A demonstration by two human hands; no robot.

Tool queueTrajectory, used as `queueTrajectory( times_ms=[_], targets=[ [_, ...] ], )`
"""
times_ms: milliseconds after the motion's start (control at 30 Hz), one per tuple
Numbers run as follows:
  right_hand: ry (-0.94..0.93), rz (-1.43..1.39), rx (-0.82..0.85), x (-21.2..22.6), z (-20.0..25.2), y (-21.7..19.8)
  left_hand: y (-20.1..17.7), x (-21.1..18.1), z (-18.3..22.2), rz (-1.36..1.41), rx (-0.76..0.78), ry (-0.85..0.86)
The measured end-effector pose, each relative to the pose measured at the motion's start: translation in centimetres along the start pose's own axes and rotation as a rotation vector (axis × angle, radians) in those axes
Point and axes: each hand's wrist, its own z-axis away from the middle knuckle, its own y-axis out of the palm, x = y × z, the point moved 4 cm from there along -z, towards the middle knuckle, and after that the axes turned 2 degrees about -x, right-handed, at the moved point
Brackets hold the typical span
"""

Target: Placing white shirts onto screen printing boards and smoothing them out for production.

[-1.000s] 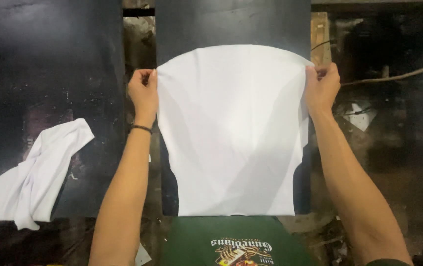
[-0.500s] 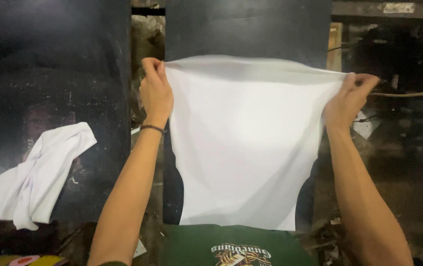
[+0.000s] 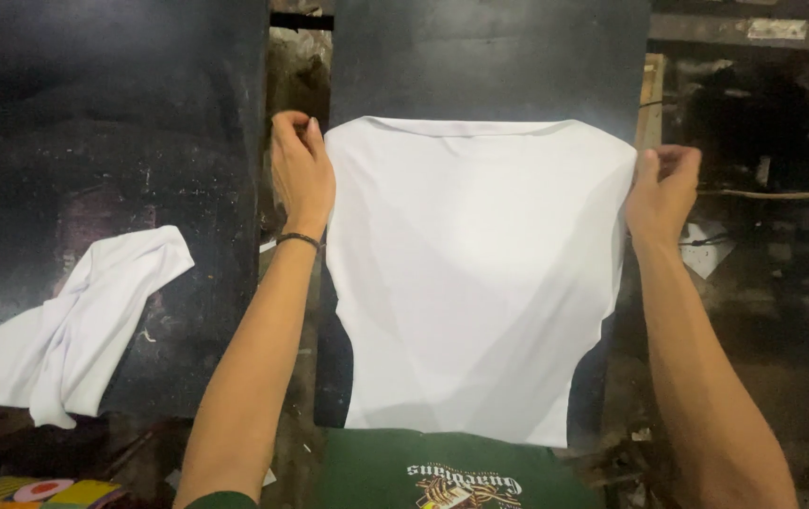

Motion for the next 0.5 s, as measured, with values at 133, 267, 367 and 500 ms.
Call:
queueTrajectory(
  times_ms=[133,267,367,500],
  targets=[
    [-0.339,-0.051,-0.122,2.6,1.4,-0.8,-0.7,-3.7,1.7,-0.168,-0.109,0.309],
    [-0.628,0.010,0.126,5.7,3.3,2.7,3.8,-6.4,6.0,-0.103,0.110,0.877],
    [-0.653,0.075,0.345,8.9,3.4,5.2,7.4,-6.7,5.5,-0.208,0.229,0.979],
    [-0.659,0.081,0.477,11.3,1.7,6.2,7.3,-6.8,-0.7,-0.405,0.280,0.589]
  ],
)
